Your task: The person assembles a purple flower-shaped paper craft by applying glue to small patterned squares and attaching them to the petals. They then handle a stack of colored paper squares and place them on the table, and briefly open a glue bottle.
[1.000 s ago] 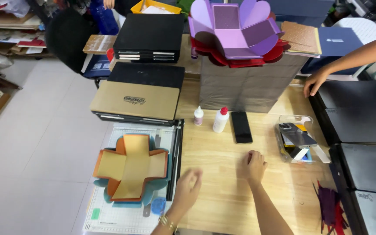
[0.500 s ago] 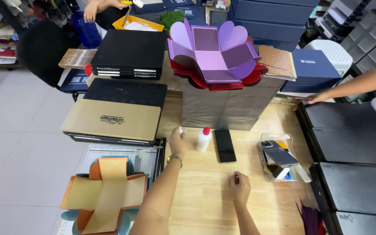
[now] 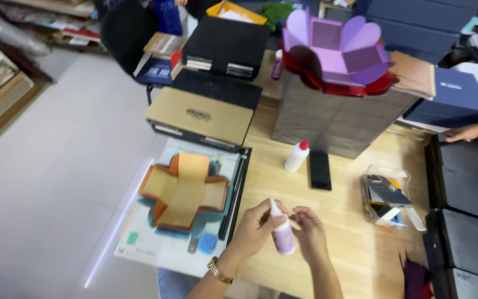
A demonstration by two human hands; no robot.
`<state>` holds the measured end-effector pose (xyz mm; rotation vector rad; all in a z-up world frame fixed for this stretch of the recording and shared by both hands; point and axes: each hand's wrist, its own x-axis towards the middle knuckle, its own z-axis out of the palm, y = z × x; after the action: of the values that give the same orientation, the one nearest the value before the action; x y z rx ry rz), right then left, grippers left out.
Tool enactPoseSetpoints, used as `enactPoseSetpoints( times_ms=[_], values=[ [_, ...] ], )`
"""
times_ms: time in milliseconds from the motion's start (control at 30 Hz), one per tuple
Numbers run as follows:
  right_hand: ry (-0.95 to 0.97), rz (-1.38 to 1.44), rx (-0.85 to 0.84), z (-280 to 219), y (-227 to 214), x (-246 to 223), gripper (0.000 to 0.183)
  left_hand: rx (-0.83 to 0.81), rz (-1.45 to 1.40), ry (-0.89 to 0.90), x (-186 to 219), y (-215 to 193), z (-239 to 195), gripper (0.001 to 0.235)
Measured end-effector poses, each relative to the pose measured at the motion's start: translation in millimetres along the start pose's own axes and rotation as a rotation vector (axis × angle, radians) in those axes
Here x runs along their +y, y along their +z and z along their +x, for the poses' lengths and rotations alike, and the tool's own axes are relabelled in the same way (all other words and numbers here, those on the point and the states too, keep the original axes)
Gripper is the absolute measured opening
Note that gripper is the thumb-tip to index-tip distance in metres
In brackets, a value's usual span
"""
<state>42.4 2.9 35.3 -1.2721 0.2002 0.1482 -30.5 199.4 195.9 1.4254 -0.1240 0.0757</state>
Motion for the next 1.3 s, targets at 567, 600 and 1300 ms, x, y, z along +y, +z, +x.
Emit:
enactPoseSetpoints(
  times_ms=[567,600,1300],
  values=[
    [0.414,0.265,-0.173,-180,60,-45,0.048,-0.302,-0.271,0.082,48,5,-110,0.031],
    [0.286,0.304,-0.144,-181,60,-47,0.022,-0.237,-0.191,0.068,47,6,-111,0.030],
    [0.002,0.277,-0.044,-222,64,-66,0.016,-0.056,-0.235,0.212,51,14,-125,0.023]
  ],
)
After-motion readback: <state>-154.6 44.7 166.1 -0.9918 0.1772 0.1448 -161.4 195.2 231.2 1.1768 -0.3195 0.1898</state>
